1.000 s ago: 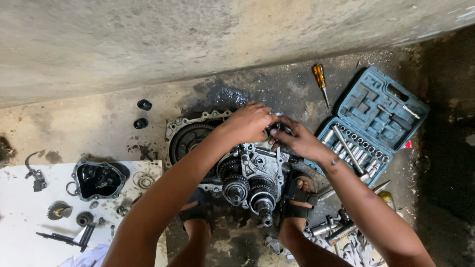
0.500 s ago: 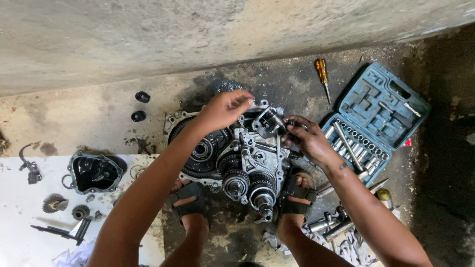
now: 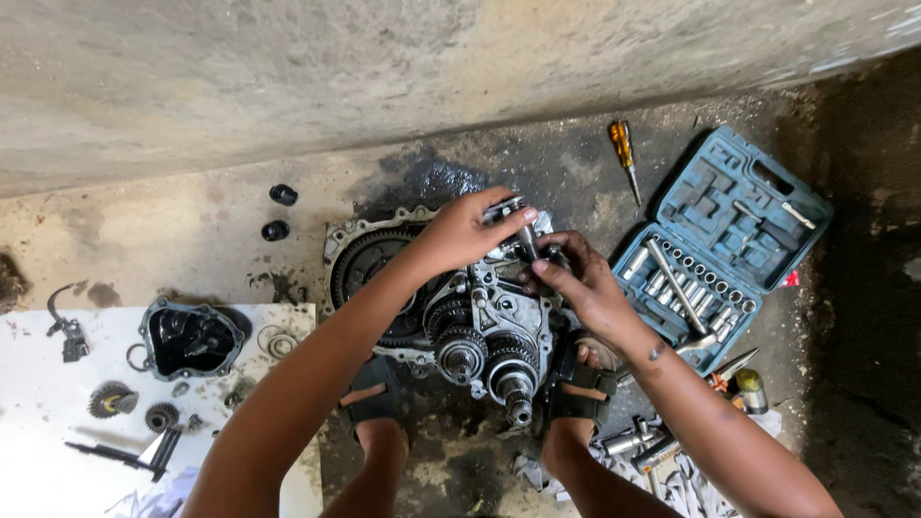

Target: The person works on a disassembled engine block on the floor, installing and adjusting internal gears and shafts. They use a hammer to tap components into place and repeatedly rotate the shafts to check alignment.

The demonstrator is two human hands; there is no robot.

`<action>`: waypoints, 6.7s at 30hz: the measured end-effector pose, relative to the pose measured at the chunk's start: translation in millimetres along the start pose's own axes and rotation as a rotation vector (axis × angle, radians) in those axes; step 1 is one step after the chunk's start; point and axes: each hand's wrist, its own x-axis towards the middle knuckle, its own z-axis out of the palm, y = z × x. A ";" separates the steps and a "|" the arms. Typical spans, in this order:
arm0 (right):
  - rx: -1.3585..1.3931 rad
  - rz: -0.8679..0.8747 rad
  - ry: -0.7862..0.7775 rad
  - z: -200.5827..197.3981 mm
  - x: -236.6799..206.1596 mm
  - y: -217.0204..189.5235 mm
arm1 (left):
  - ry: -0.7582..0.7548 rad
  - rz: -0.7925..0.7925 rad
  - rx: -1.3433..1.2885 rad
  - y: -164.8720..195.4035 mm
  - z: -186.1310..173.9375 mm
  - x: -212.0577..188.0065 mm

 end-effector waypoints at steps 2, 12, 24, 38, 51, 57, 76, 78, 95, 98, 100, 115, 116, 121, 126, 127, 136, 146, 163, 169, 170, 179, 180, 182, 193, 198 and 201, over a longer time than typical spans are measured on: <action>-0.194 -0.080 0.010 0.1 2.1 1.6 | -0.015 -0.058 0.128 -5.0 0.4 4.3; -0.090 -0.280 0.047 -9.8 11.4 47.3 | 0.024 0.100 -0.019 -45.7 4.5 19.8; -1.096 -0.505 0.074 -20.9 55.9 50.0 | 0.154 -0.099 -0.450 -68.4 -37.0 11.3; -1.106 -0.385 -0.220 -9.9 79.3 38.9 | 0.104 -0.126 -0.559 -77.5 -45.8 7.4; -0.074 -0.160 -0.203 -25.8 30.2 56.0 | 0.035 -0.027 -0.347 -69.2 23.8 11.0; 0.055 -0.189 -0.324 -26.0 19.8 72.8 | -0.041 -0.046 -0.195 -71.7 22.1 7.0; -0.286 0.139 -0.057 3.9 11.2 45.2 | -0.264 -0.079 0.232 -33.8 -10.1 4.5; -0.278 0.154 -0.044 9.2 10.3 47.3 | -0.265 -0.049 0.221 -36.7 -11.9 4.5; -0.709 -0.248 0.015 29.5 7.5 45.0 | -0.206 0.092 0.334 -30.6 -15.8 -1.7; -0.801 -0.390 0.082 33.3 3.2 44.2 | -0.160 0.119 0.331 -34.8 -15.6 -8.3; -0.639 -0.248 0.042 34.5 -0.4 44.3 | -0.124 0.157 0.327 -36.1 -16.3 -15.0; -0.568 -0.135 -0.066 32.6 -10.0 42.8 | -0.210 0.063 0.349 -20.0 -21.1 -7.9; -0.530 -0.102 -0.064 33.3 -10.0 39.6 | -0.234 0.013 0.378 -17.3 -21.8 -4.6; -0.504 -0.023 -0.130 31.2 -10.1 27.9 | -0.353 0.064 0.606 -8.5 -15.6 13.2; -0.547 -0.045 -0.142 29.4 -11.5 29.2 | -0.491 -0.199 0.980 -10.3 21.2 28.7; -0.541 -0.057 -0.138 29.5 -11.7 30.4 | -0.458 -0.164 0.990 -10.9 25.2 29.7; -0.476 -0.154 -0.058 29.9 -14.6 39.0 | -0.417 -0.134 0.888 -15.5 29.9 31.4; -0.456 -0.215 -0.037 30.3 -12.2 42.1 | -0.513 -0.311 1.069 -10.8 37.9 47.6; -0.479 -0.162 -0.079 27.7 -10.6 49.1 | -0.500 0.065 1.117 -22.1 44.3 45.1; -0.438 -0.247 -0.070 25.1 -4.3 60.3 | -0.487 0.041 1.178 -30.5 55.8 54.7; -0.420 -0.244 -0.077 24.9 -4.5 62.2 | -0.490 0.046 1.164 -29.5 55.1 53.6; -0.375 -0.193 -0.098 22.6 -6.3 68.0 | -0.449 0.185 1.079 -19.7 48.4 45.1; -0.365 -0.171 -0.101 21.7 -4.7 67.4 | -0.424 0.227 1.061 -19.3 47.9 47.0; -0.344 -0.120 -0.103 19.7 -1.8 66.5 | -0.468 0.160 1.096 -18.5 46.6 51.9; -0.350 -0.176 -0.039 30.2 -2.1 74.6 | -0.558 -0.038 0.967 -5.7 30.1 50.0; -0.389 -0.209 0.012 35.9 -9.5 72.9 | -0.568 -0.124 0.691 11.1 -9.2 43.9; -0.363 -0.217 0.034 38.0 -14.9 70.7 | -0.557 -0.081 0.486 17.0 -13.6 36.9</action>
